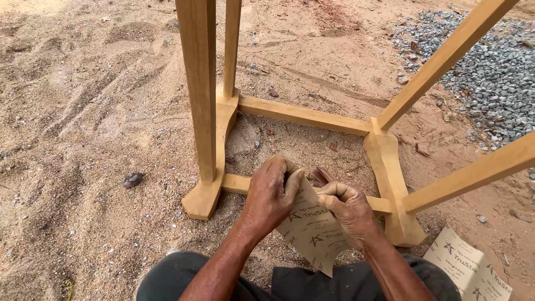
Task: Manually fold and tear sheets of sandpaper to appropriate sizes for woodworking.
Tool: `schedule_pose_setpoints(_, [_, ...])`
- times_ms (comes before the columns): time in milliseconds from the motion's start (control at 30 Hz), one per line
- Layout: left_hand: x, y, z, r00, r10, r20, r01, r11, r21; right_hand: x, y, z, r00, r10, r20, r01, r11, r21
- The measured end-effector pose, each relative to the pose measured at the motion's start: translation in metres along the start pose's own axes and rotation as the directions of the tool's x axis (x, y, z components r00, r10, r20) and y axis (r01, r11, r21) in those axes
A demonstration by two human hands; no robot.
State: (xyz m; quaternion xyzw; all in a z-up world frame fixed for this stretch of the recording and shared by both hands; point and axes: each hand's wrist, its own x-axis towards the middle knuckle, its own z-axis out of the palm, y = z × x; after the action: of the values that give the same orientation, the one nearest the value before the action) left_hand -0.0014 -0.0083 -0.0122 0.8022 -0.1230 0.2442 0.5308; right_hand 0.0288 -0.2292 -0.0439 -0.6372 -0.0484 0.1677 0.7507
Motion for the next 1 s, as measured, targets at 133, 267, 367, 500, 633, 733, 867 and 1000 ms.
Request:
schedule_pose_setpoints(133, [0.008, -0.01, -0.009, 0.993, -0.112, -0.045, 0.11, 0.993, -0.047, -0.008, 0.001, -0.017, 1.0, -0.006, 0.019, 0.008, 0.995, -0.099])
schedule_pose_setpoints(267, [0.018, -0.016, -0.028, 0.956, -0.289, -0.055, 0.283, 0.954, -0.098, -0.013, 0.011, -0.059, 0.999, 0.049, -0.016, -0.051, 0.979, -0.198])
schedule_pose_setpoints(367, [0.02, -0.024, -0.032, 0.928, -0.361, -0.095, 0.351, 0.93, -0.104, -0.022, 0.011, -0.083, 0.999, 0.042, 0.006, -0.038, 0.942, -0.333])
schedule_pose_setpoints(500, [0.02, -0.036, -0.031, 0.907, -0.4, -0.133, 0.385, 0.914, -0.123, -0.032, 0.01, -0.118, 0.999, 0.049, 0.004, -0.044, 0.934, -0.356])
schedule_pose_setpoints(633, [0.021, -0.04, -0.036, 0.87, -0.467, -0.159, 0.445, 0.882, -0.153, -0.044, -0.001, -0.142, 0.991, 0.092, -0.101, -0.126, 0.9, -0.417])
schedule_pose_setpoints(733, [0.026, -0.003, -0.065, 0.809, -0.55, -0.207, 0.502, 0.83, -0.244, -0.055, 0.012, -0.194, 0.962, 0.122, -0.245, -0.229, 0.851, -0.473])
schedule_pose_setpoints(867, [0.004, 0.003, -0.021, 0.89, -0.3, -0.344, 0.26, 0.952, -0.16, -0.064, -0.005, -0.158, 0.899, 0.012, -0.438, -0.17, 0.931, -0.323])
schedule_pose_setpoints(1000, [-0.049, 0.036, 0.044, 0.823, 0.567, 0.04, -0.554, 0.784, 0.28, -0.071, -0.053, -0.048, 0.89, 0.273, -0.366, -0.247, 0.962, 0.117])
